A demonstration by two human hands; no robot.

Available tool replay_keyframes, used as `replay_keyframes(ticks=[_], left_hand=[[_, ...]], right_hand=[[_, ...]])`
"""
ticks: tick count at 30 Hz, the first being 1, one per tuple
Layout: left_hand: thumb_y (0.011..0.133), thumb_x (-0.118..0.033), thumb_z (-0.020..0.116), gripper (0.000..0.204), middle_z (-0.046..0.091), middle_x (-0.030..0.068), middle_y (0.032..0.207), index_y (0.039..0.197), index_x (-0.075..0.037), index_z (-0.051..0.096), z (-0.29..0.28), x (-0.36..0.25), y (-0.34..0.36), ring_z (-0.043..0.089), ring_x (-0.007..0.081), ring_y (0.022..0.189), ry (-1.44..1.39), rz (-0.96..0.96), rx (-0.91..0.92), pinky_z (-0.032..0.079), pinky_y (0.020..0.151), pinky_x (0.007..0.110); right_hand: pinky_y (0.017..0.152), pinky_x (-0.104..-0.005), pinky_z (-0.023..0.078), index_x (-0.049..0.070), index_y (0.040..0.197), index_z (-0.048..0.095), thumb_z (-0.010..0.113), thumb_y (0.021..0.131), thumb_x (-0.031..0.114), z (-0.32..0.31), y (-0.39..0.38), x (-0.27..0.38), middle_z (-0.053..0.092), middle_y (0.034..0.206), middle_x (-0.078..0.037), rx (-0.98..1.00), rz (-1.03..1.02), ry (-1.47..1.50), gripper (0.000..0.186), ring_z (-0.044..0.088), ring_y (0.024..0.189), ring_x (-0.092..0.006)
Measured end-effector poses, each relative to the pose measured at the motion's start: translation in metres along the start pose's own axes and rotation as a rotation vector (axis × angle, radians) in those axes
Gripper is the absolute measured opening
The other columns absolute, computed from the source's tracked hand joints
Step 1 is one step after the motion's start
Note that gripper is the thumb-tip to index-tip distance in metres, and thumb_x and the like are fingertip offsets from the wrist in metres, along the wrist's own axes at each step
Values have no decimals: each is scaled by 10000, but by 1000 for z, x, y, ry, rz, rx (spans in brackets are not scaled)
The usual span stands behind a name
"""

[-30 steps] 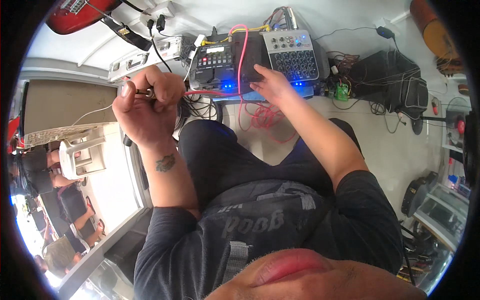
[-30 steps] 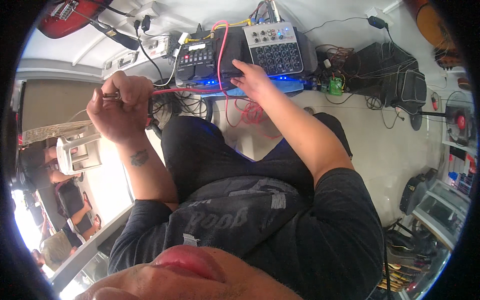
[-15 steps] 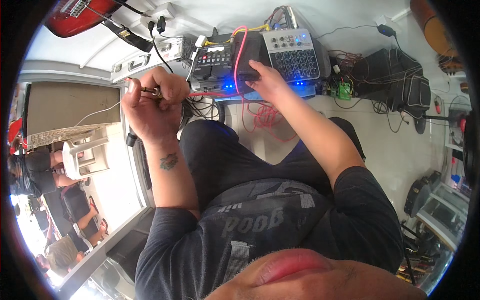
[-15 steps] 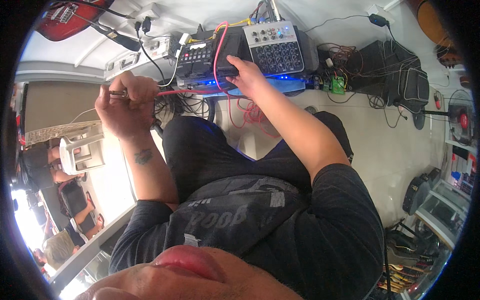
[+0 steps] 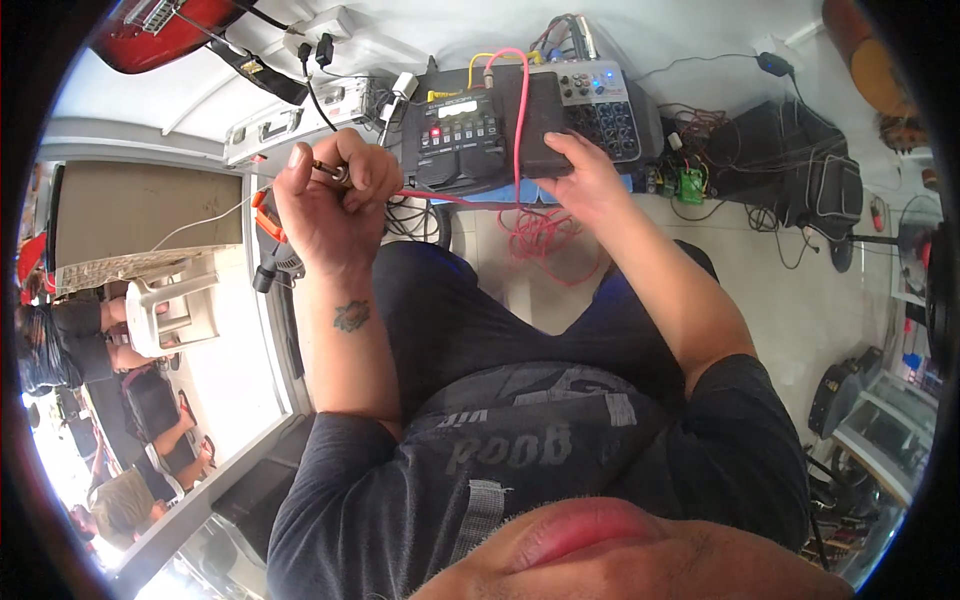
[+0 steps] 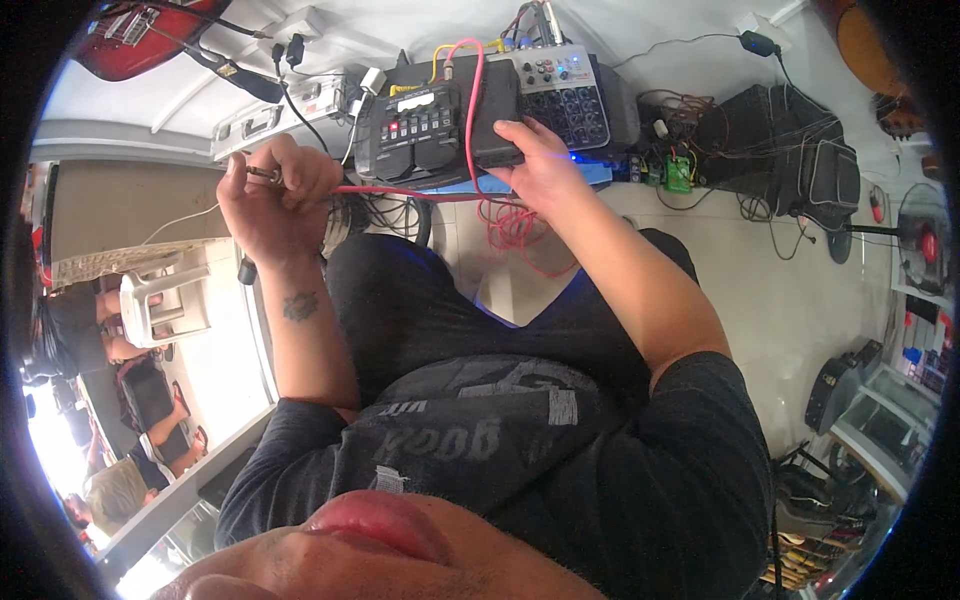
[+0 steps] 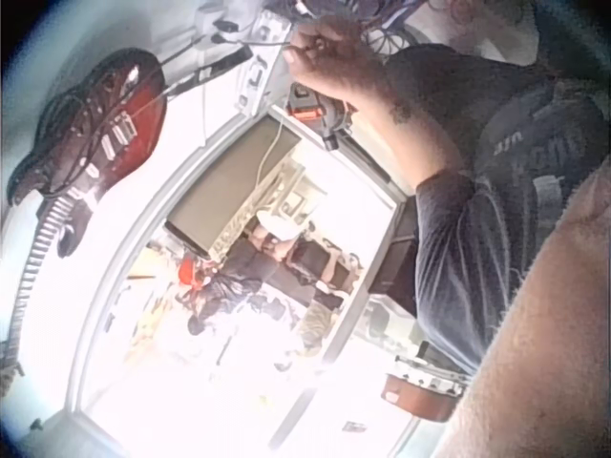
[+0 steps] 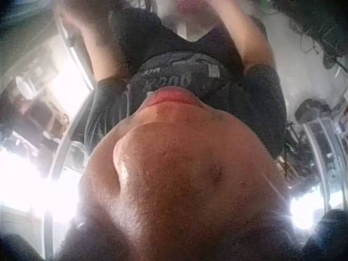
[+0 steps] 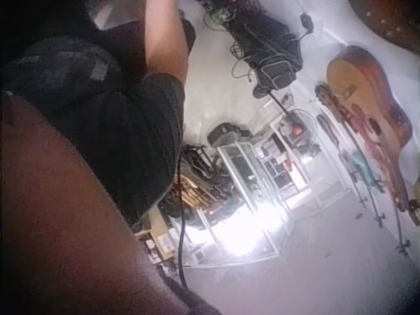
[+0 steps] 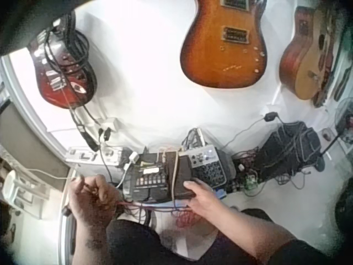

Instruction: The person turns knobs and presses buttons on an audio processor and a mixer, while holding an audio cable and connecting it to the devices.

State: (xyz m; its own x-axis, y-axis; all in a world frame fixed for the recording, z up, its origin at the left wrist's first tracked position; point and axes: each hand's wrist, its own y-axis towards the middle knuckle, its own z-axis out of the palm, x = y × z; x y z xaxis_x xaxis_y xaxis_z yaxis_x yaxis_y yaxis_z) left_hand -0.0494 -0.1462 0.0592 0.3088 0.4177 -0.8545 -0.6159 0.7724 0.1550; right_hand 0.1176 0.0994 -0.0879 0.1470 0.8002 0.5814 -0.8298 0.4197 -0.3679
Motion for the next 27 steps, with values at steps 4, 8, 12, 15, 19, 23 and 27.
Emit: replay_keyframes(ticks=[4, 8, 12, 15, 19, 23, 27], left_hand=[[1092, -646, 439, 641, 350, -44, 590, 771, -98, 520, 7, 7, 9, 305, 126, 571, 9, 13, 55, 266, 625, 324], [1095, -532, 530, 531, 379, -49, 610, 790, -98, 561, 1, 28, 20, 311, 110, 547, 39, -147, -94, 260, 568, 321], [1046, -330, 746, 341, 482, -52, 634, 908, -24, 685, -3, 51, 17, 371, 68, 516, 504, -347, -406, 258, 496, 299], [1058, -363, 742, 369, 472, -62, 635, 954, -9, 722, -10, 63, 18, 379, 61, 522, 529, -435, -466, 270, 500, 293], [1065, -359, 736, 364, 475, -75, 650, 1004, 0, 751, -23, 91, 18, 397, 56, 546, 540, -540, -466, 279, 513, 290], [1015, -243, 751, 512, 577, -61, 734, 1405, 89, 733, -26, 102, 17, 486, 40, 623, 649, -511, -281, 372, 570, 262], [969, -112, 750, 637, 606, -70, 807, 1555, 96, 613, -14, 94, 17, 508, 18, 699, 572, -518, -287, 392, 633, 230]], right_hand=[[1103, -521, 630, 4, 1400, 610, 732, 1045, 86, -16, -12, 11, 721, 1346, -163, 58, 22, -11, 385, 741, 1241, -300], [1111, -521, 626, -10, 1441, 582, 715, 1045, 66, -38, -17, 21, 713, 1370, -173, 121, 14, -15, 424, 739, 1252, -302], [1132, -542, 608, -25, 1546, 505, 723, 1010, 59, -42, -28, 42, 687, 1423, -172, 142, -40, -71, 585, 728, 1281, -312], [1152, -564, 587, -3, 1621, 449, 731, 966, 45, -62, -28, 53, 668, 1456, -157, 140, -57, -132, 715, 707, 1322, -324], [1174, -565, 562, 43, 1689, 397, 756, 906, 45, -71, -23, 54, 644, 1506, -141, 148, -80, -188, 861, 666, 1389, -317], [1224, -502, 518, 38, 1717, 362, 828, 858, 96, -75, -17, 55, 616, 1557, -134, 196, -96, -272, 979, 627, 1443, -292], [1262, -470, 475, 10, 1721, 345, 856, 805, 24, -88, -13, 53, 577, 1599, -119, 140, -112, -348, 1050, 581, 1487, -282]])
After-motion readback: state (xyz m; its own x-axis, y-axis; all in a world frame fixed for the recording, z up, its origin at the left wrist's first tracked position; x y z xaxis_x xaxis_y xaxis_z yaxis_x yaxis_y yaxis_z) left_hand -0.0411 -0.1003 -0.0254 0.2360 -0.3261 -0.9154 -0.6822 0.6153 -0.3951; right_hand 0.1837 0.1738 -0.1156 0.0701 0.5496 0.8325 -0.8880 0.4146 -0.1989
